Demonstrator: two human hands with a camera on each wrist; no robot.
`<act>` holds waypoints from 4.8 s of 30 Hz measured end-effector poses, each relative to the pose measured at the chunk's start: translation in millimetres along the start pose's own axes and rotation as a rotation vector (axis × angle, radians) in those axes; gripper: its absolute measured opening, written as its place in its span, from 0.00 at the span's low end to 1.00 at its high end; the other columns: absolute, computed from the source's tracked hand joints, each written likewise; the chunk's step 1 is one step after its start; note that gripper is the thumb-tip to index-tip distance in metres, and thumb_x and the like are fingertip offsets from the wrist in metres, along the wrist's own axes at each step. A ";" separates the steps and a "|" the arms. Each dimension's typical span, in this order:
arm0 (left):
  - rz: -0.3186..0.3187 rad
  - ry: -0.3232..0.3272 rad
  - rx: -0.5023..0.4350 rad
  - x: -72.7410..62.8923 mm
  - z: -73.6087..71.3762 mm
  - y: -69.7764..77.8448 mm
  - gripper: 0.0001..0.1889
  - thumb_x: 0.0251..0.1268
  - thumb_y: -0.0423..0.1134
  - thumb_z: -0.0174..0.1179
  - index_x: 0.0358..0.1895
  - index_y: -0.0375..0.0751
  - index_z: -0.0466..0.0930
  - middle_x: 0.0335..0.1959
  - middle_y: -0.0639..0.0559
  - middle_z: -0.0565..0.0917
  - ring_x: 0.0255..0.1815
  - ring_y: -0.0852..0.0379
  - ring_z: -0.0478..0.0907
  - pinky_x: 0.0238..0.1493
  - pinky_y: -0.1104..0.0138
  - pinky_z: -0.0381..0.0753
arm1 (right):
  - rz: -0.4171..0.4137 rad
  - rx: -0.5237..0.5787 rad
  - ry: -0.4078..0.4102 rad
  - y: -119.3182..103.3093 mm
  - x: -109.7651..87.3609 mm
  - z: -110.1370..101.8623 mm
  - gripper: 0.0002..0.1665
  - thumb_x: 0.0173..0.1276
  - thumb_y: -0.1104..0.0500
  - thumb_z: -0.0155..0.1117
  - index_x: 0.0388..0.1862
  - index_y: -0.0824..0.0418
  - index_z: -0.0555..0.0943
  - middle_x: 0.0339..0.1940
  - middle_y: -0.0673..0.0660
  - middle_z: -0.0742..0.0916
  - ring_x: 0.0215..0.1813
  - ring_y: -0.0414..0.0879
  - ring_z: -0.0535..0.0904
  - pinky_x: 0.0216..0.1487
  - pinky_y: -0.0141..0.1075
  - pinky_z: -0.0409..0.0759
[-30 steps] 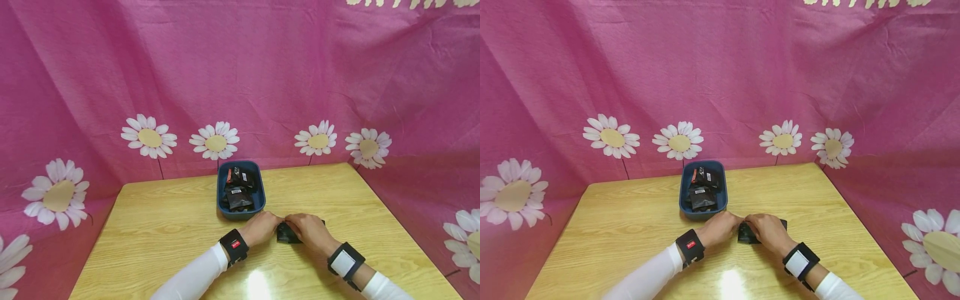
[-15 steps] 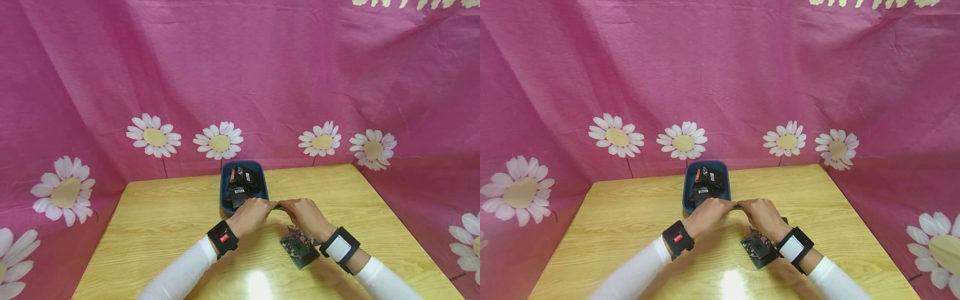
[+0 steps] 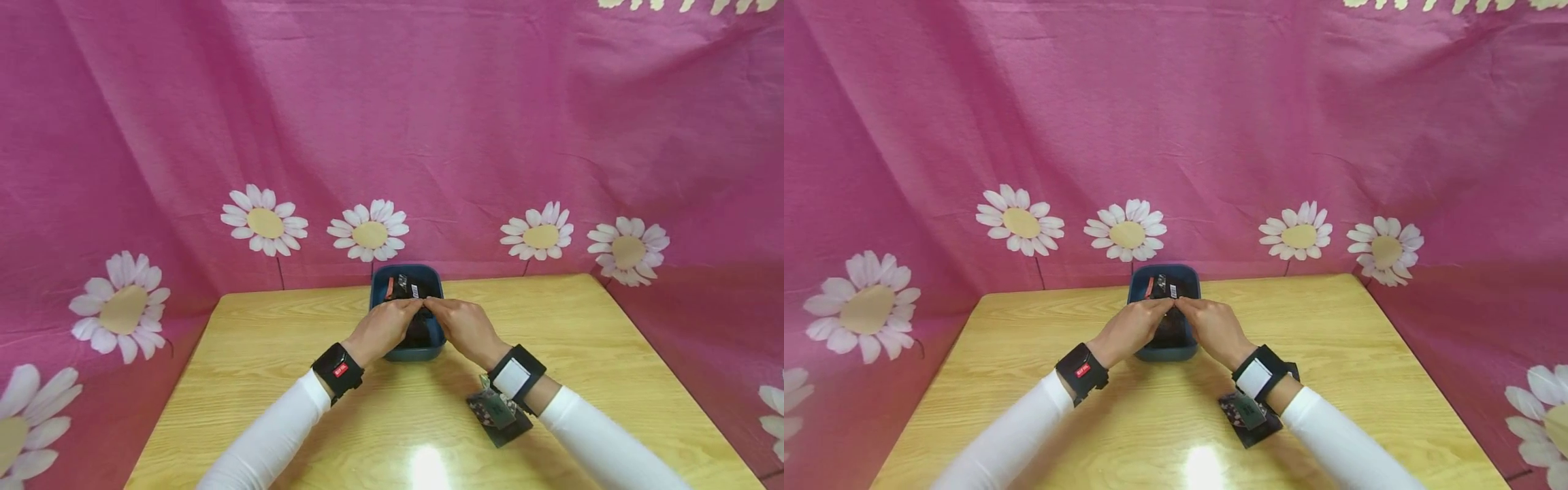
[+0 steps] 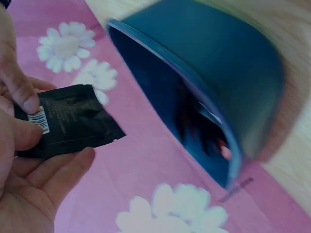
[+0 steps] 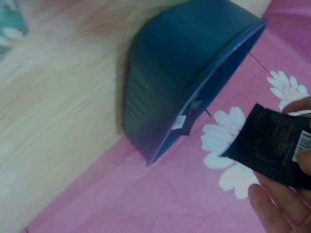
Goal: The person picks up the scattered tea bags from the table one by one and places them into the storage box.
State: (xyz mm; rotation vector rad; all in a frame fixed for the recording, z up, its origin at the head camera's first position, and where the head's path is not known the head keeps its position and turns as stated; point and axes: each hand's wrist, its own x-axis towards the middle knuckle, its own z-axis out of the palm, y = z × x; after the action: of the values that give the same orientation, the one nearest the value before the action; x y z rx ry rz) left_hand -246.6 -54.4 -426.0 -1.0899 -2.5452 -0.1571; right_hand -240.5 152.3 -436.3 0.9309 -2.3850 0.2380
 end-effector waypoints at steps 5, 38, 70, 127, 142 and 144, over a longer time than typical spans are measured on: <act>-0.032 0.006 -0.021 -5.5 14.1 -20.9 0.27 0.60 0.27 0.65 0.65 0.37 0.75 0.60 0.45 0.82 0.59 0.52 0.81 0.56 0.64 0.82 | -0.009 0.008 0.008 0.9 11.2 27.4 0.25 0.60 0.70 0.67 0.58 0.63 0.82 0.54 0.59 0.88 0.50 0.52 0.87 0.44 0.44 0.86; -0.191 -0.249 -0.128 -19.8 48.1 -40.8 0.38 0.65 0.64 0.54 0.74 0.51 0.64 0.74 0.42 0.66 0.78 0.39 0.55 0.75 0.37 0.50 | 0.119 0.117 -0.382 3.1 11.4 55.9 0.37 0.66 0.42 0.63 0.71 0.56 0.72 0.70 0.59 0.77 0.71 0.57 0.71 0.72 0.65 0.59; 0.136 -0.441 -0.182 -4.3 53.8 133.7 0.60 0.52 0.73 0.61 0.81 0.50 0.37 0.82 0.45 0.42 0.80 0.36 0.45 0.79 0.51 0.52 | 0.339 0.076 -0.478 5.1 -170.1 -58.9 0.73 0.38 0.31 0.79 0.79 0.58 0.57 0.80 0.65 0.60 0.75 0.68 0.60 0.66 0.68 0.64; 0.142 0.041 -0.025 -13.5 -14.5 48.0 0.05 0.68 0.36 0.60 0.42 0.49 0.84 0.23 0.59 0.82 0.23 0.64 0.79 0.20 0.73 0.70 | 0.004 0.049 -0.067 -26.4 -44.9 -42.7 0.15 0.53 0.73 0.72 0.39 0.60 0.86 0.27 0.49 0.89 0.27 0.40 0.84 0.26 0.34 0.81; 0.057 0.086 -0.028 23.5 -9.6 -27.1 0.21 0.62 0.28 0.61 0.60 0.43 0.81 0.49 0.50 0.88 0.39 0.57 0.86 0.37 0.67 0.84 | 0.004 -0.122 0.012 8.8 26.3 0.7 0.25 0.55 0.69 0.70 0.54 0.65 0.83 0.50 0.62 0.89 0.42 0.55 0.88 0.33 0.46 0.85; 0.036 0.083 -0.031 27.6 2.2 -35.5 0.22 0.63 0.28 0.61 0.61 0.43 0.80 0.52 0.50 0.87 0.45 0.56 0.86 0.43 0.66 0.85 | 0.019 -0.136 0.018 16.1 30.0 16.4 0.25 0.56 0.68 0.69 0.55 0.65 0.83 0.51 0.63 0.88 0.43 0.55 0.88 0.34 0.46 0.85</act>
State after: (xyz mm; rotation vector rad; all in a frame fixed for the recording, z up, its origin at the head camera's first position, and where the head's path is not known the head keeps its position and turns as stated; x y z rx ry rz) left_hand -290.2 -59.9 -416.4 -1.1164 -2.4556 -0.2287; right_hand -276.5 141.4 -432.4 0.8403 -2.3612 0.0895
